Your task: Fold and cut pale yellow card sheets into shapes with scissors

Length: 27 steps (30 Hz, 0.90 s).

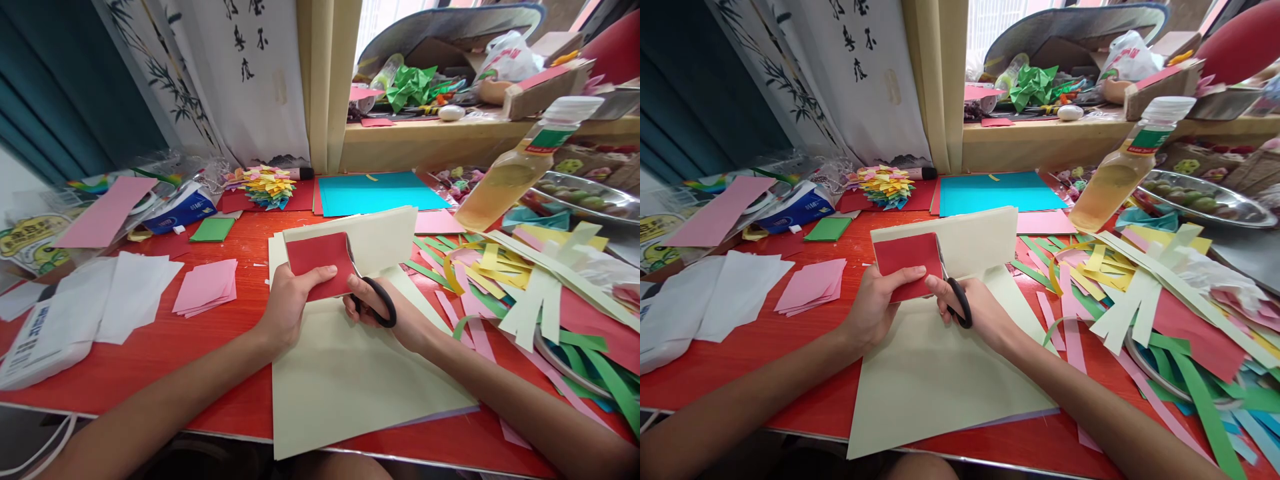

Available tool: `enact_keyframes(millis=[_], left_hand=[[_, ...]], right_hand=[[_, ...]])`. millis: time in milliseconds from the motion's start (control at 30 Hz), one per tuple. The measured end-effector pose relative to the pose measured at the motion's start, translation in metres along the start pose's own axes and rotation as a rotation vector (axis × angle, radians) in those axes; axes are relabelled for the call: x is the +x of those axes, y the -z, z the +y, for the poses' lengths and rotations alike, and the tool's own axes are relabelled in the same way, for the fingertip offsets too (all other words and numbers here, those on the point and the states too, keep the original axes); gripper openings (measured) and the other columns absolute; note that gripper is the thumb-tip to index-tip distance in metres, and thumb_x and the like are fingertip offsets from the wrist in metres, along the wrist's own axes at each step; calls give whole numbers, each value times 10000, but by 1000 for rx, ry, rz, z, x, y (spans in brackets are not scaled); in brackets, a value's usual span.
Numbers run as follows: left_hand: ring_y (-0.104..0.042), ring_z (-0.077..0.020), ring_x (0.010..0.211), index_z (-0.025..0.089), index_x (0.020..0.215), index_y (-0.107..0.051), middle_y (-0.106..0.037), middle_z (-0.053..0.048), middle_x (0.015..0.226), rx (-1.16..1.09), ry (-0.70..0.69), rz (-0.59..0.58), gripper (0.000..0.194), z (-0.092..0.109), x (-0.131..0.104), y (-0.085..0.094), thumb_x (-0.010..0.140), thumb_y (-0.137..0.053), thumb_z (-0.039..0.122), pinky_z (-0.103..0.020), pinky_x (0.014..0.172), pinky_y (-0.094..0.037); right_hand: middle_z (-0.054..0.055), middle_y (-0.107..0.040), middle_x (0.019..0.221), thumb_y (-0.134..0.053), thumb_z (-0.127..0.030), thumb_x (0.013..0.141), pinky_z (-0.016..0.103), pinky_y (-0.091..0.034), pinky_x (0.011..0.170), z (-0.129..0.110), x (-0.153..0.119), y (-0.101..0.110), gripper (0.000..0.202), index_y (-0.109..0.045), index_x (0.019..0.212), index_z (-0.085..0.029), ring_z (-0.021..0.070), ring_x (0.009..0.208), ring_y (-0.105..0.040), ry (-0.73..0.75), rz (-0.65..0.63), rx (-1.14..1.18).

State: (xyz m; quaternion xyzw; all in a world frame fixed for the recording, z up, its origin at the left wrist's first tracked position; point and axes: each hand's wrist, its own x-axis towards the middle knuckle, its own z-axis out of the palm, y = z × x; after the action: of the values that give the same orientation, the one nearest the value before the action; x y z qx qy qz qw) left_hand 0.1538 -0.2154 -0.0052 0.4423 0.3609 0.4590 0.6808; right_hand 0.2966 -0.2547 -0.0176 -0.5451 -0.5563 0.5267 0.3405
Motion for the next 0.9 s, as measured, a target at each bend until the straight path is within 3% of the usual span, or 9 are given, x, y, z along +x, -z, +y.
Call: enact_keyframes(millis=[900], left_hand=[[-583, -116, 563, 156, 634, -650, -650, 15, 619, -3, -27, 56, 86, -4, 2, 0, 635, -707, 221, -241, 592, -461]], right_hand=[[-17, -437, 500, -397, -612, 808, 251, -220, 483, 3, 0, -4, 534, -428, 518, -165, 76, 479, -329, 0, 53, 24]])
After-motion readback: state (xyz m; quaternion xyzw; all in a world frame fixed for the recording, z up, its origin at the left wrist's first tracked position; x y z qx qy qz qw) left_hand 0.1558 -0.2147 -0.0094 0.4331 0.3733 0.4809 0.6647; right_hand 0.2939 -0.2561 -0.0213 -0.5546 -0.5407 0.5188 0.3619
